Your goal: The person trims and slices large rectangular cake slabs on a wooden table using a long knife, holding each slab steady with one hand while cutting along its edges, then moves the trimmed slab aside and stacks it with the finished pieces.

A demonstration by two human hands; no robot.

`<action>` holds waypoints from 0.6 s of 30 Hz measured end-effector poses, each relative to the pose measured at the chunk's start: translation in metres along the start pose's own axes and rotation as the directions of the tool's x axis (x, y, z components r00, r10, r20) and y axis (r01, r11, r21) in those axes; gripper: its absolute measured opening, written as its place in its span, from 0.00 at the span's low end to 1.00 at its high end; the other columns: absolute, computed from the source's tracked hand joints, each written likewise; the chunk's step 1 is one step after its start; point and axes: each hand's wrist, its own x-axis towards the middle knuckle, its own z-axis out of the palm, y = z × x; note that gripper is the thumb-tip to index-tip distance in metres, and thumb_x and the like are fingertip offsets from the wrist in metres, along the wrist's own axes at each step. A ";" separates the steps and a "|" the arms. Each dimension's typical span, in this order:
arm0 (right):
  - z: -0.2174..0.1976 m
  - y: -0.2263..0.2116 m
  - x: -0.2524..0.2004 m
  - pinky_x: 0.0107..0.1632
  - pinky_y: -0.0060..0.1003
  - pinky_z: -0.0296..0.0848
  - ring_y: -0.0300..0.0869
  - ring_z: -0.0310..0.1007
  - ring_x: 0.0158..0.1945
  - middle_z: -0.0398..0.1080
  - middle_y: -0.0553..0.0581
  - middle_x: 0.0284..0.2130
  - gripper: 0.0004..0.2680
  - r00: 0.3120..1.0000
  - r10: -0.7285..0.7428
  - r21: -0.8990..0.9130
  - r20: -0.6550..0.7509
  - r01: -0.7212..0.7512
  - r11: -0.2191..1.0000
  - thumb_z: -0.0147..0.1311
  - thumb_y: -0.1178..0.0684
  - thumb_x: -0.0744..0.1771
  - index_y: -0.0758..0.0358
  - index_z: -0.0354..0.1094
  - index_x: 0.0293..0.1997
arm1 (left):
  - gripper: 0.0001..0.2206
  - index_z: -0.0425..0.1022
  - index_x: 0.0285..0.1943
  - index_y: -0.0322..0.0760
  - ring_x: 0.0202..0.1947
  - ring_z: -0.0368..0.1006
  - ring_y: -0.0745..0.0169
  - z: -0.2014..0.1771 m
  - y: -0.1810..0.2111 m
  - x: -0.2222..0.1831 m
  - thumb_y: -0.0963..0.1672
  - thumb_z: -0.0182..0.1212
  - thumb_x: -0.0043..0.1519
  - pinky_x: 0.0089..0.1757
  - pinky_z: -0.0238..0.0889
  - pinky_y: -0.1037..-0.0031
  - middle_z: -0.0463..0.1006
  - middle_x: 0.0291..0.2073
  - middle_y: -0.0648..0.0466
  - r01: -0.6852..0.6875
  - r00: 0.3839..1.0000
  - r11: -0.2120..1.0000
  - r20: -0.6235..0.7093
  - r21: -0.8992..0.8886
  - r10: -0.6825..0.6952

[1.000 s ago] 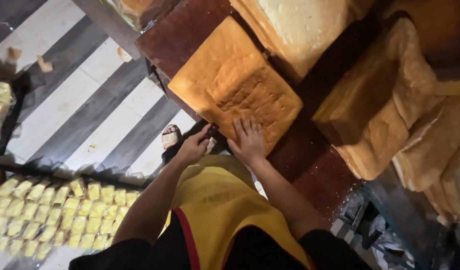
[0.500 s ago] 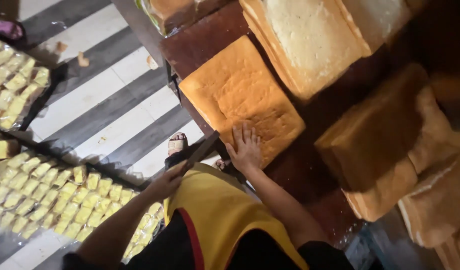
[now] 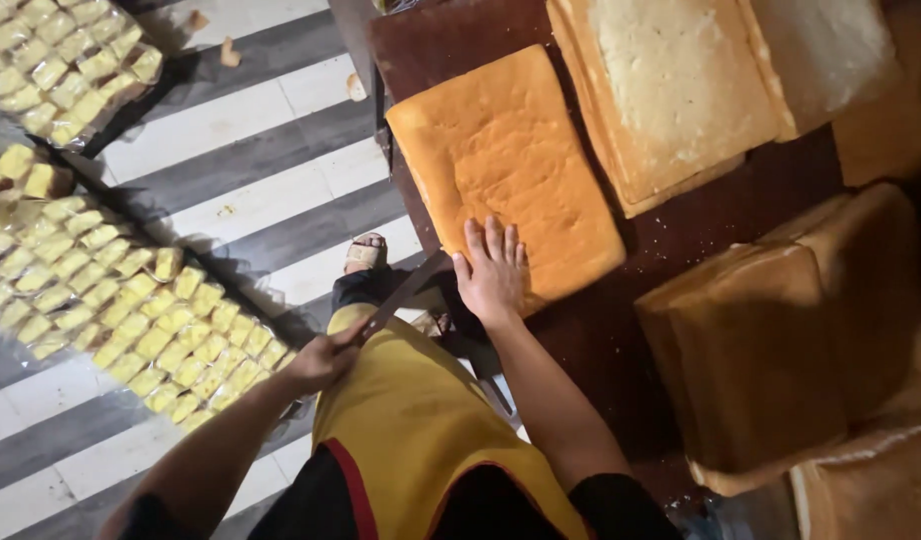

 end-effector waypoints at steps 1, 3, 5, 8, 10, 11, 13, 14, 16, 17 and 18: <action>0.004 0.001 -0.001 0.72 0.61 0.45 0.65 0.45 0.75 0.52 0.61 0.73 0.23 1.000 -0.005 0.002 -0.001 0.005 1.000 0.47 0.38 0.69 0.48 0.55 0.74 | 0.27 0.57 0.78 0.41 0.70 0.60 0.50 0.004 -0.002 0.002 0.41 0.51 0.66 0.63 0.49 0.66 0.69 0.68 0.39 0.001 1.000 1.000 -0.005 0.002 -0.001; 0.010 0.004 -0.003 0.71 0.61 0.46 0.65 0.45 0.74 0.51 0.63 0.73 0.23 0.998 -0.033 0.003 -0.059 0.033 0.999 0.47 0.39 0.69 0.50 0.55 0.74 | 0.28 0.57 0.78 0.42 0.66 0.67 0.56 0.012 -0.008 0.009 0.42 0.49 0.64 0.63 0.55 0.70 0.74 0.64 0.45 0.090 0.996 0.996 -0.019 0.025 -0.090; 0.010 0.005 -0.007 0.72 0.60 0.46 0.66 0.45 0.74 0.52 0.63 0.73 0.23 0.997 -0.038 0.011 -0.062 0.039 0.999 0.48 0.39 0.69 0.50 0.55 0.74 | 0.28 0.55 0.78 0.41 0.67 0.66 0.55 0.021 0.022 0.063 0.42 0.50 0.66 0.63 0.55 0.70 0.71 0.66 0.43 0.114 0.993 0.991 -0.008 0.074 -0.114; 0.009 0.004 -0.006 0.72 0.59 0.48 0.66 0.46 0.75 0.52 0.62 0.72 0.23 0.995 -0.045 0.008 -0.090 0.046 0.999 0.48 0.41 0.69 0.49 0.56 0.74 | 0.27 0.53 0.79 0.41 0.66 0.67 0.52 0.028 0.060 0.134 0.43 0.49 0.68 0.63 0.57 0.71 0.70 0.66 0.40 0.183 0.983 0.973 0.004 0.142 -0.185; 0.007 0.007 -0.005 0.72 0.58 0.48 0.66 0.46 0.74 0.53 0.62 0.72 0.22 0.994 -0.047 -0.009 -0.097 0.047 0.999 0.48 0.41 0.69 0.48 0.56 0.74 | 0.27 0.53 0.80 0.43 0.65 0.69 0.51 0.033 0.075 0.155 0.43 0.48 0.69 0.63 0.59 0.72 0.72 0.64 0.39 0.238 0.970 0.960 0.012 0.148 -0.242; 0.005 0.009 -0.003 0.73 0.59 0.48 0.66 0.47 0.75 0.53 0.62 0.73 0.22 0.995 -0.060 0.011 -0.085 0.061 0.998 0.48 0.42 0.70 0.49 0.56 0.74 | 0.27 0.53 0.80 0.43 0.60 0.70 0.48 0.033 0.078 0.155 0.43 0.49 0.69 0.59 0.61 0.70 0.74 0.60 0.38 0.213 0.977 0.975 0.008 0.064 -0.214; 0.009 0.012 -0.009 0.73 0.59 0.48 0.66 0.47 0.75 0.53 0.62 0.73 0.22 0.995 -0.074 0.041 -0.064 0.077 0.996 0.47 0.43 0.71 0.50 0.55 0.75 | 0.27 0.54 0.80 0.44 0.56 0.71 0.45 0.035 0.057 0.129 0.43 0.50 0.69 0.55 0.64 0.68 0.75 0.55 0.36 0.199 0.980 0.980 -0.001 -0.021 -0.199; 0.014 0.013 -0.006 0.73 0.59 0.47 0.65 0.47 0.75 0.53 0.61 0.73 0.21 0.996 -0.066 0.041 -0.063 0.069 0.997 0.47 0.42 0.70 0.49 0.56 0.74 | 0.27 0.54 0.82 0.43 0.53 0.75 0.46 0.029 0.035 0.113 0.42 0.50 0.70 0.52 0.66 0.67 0.77 0.54 0.36 -0.160 0.984 0.983 -0.063 0.084 0.166; 0.017 0.013 -0.001 0.73 0.59 0.47 0.64 0.48 0.75 0.53 0.60 0.73 0.21 0.996 -0.051 0.046 -0.067 0.054 0.997 0.47 0.42 0.70 0.47 0.56 0.73 | 0.28 0.54 0.83 0.43 0.50 0.78 0.46 0.016 0.032 0.084 0.41 0.51 0.72 0.48 0.68 0.66 0.79 0.52 0.35 -0.493 0.856 0.846 -0.060 0.202 0.513; 0.016 0.013 -0.001 0.73 0.59 0.47 0.64 0.47 0.74 0.52 0.61 0.73 0.21 0.996 -0.054 0.036 -0.068 0.056 0.998 0.47 0.42 0.70 0.47 0.56 0.73 | 0.29 0.54 0.81 0.50 0.39 0.78 0.54 0.008 0.050 0.071 0.42 0.52 0.68 0.43 0.70 0.69 0.81 0.41 0.41 -0.104 0.995 0.972 0.032 0.210 0.100; 0.016 0.012 -0.001 0.72 0.60 0.47 0.64 0.47 0.74 0.52 0.62 0.73 0.21 0.996 -0.040 0.028 -0.076 0.043 0.999 0.47 0.42 0.70 0.48 0.56 0.74 | 0.30 0.53 0.79 0.57 0.28 0.78 0.62 -0.003 0.069 0.060 0.44 0.54 0.65 0.38 0.71 0.72 0.83 0.30 0.47 0.288 0.935 0.920 0.132 0.266 -0.330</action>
